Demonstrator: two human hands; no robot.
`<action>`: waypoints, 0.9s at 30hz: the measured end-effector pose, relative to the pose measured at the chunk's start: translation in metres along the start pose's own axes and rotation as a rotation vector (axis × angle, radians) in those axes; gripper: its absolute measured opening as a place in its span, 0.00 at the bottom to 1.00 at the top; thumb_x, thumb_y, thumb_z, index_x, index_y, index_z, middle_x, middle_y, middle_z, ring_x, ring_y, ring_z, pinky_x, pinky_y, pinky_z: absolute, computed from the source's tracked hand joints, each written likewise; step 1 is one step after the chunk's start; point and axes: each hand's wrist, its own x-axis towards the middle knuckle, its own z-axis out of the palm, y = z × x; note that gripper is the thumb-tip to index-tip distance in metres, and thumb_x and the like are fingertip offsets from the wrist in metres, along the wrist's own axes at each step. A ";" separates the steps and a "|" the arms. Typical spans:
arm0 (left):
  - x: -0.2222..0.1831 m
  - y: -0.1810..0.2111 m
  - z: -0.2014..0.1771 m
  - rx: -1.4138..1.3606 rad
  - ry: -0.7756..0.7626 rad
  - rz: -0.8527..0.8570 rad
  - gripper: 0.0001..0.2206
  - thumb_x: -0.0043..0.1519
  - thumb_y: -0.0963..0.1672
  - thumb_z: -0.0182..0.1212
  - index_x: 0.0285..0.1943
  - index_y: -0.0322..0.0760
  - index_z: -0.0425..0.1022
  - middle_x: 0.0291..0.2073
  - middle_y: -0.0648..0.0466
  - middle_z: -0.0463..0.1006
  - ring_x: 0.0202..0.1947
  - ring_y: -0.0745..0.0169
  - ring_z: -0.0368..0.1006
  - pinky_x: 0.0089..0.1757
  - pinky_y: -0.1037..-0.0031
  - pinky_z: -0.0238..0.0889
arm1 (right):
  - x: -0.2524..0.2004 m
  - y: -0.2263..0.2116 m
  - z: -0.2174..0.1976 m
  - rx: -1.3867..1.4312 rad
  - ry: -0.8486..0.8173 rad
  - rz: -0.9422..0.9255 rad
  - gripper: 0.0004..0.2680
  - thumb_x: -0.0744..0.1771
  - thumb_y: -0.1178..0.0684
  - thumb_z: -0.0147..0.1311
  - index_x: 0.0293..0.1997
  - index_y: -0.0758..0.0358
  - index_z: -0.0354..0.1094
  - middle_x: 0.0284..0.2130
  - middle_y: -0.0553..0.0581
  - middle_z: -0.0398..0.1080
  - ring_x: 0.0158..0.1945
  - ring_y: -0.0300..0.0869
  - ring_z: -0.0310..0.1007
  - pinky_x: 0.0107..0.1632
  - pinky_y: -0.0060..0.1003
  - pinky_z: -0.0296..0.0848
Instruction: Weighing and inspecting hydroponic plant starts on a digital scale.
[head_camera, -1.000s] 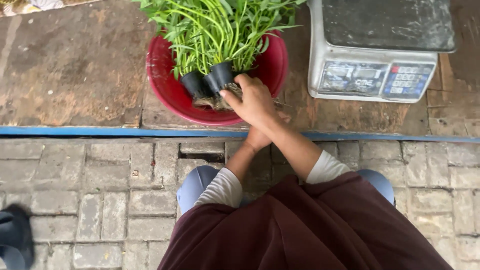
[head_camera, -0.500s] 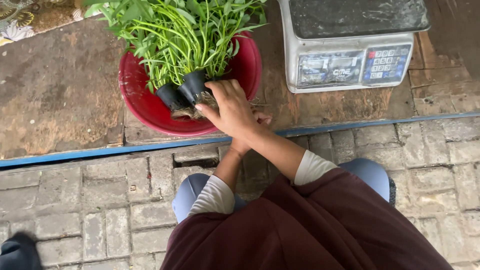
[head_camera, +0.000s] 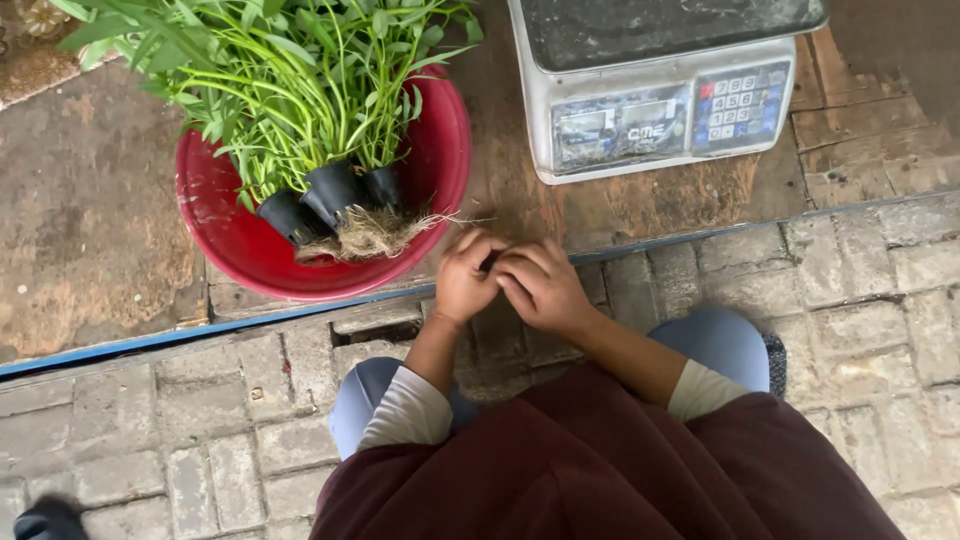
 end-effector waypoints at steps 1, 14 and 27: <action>0.004 0.007 0.001 0.045 0.018 0.082 0.06 0.57 0.41 0.66 0.42 0.40 0.78 0.40 0.53 0.80 0.42 0.50 0.78 0.44 0.65 0.71 | -0.011 0.010 -0.001 -0.002 0.011 0.061 0.06 0.67 0.57 0.61 0.46 0.64 0.73 0.43 0.58 0.72 0.48 0.51 0.71 0.52 0.46 0.69; 0.009 0.021 0.022 0.244 0.137 0.070 0.05 0.57 0.40 0.68 0.39 0.42 0.79 0.35 0.54 0.78 0.37 0.53 0.76 0.40 0.65 0.70 | -0.039 0.063 -0.008 0.001 0.088 0.100 0.06 0.67 0.58 0.60 0.46 0.65 0.72 0.41 0.61 0.72 0.44 0.54 0.72 0.47 0.46 0.72; 0.011 0.026 0.029 0.400 0.180 0.131 0.05 0.56 0.41 0.68 0.39 0.43 0.78 0.34 0.57 0.77 0.36 0.54 0.74 0.40 0.66 0.69 | -0.039 0.064 -0.011 -0.005 0.087 0.010 0.06 0.67 0.58 0.60 0.45 0.66 0.73 0.43 0.61 0.71 0.45 0.53 0.72 0.49 0.44 0.72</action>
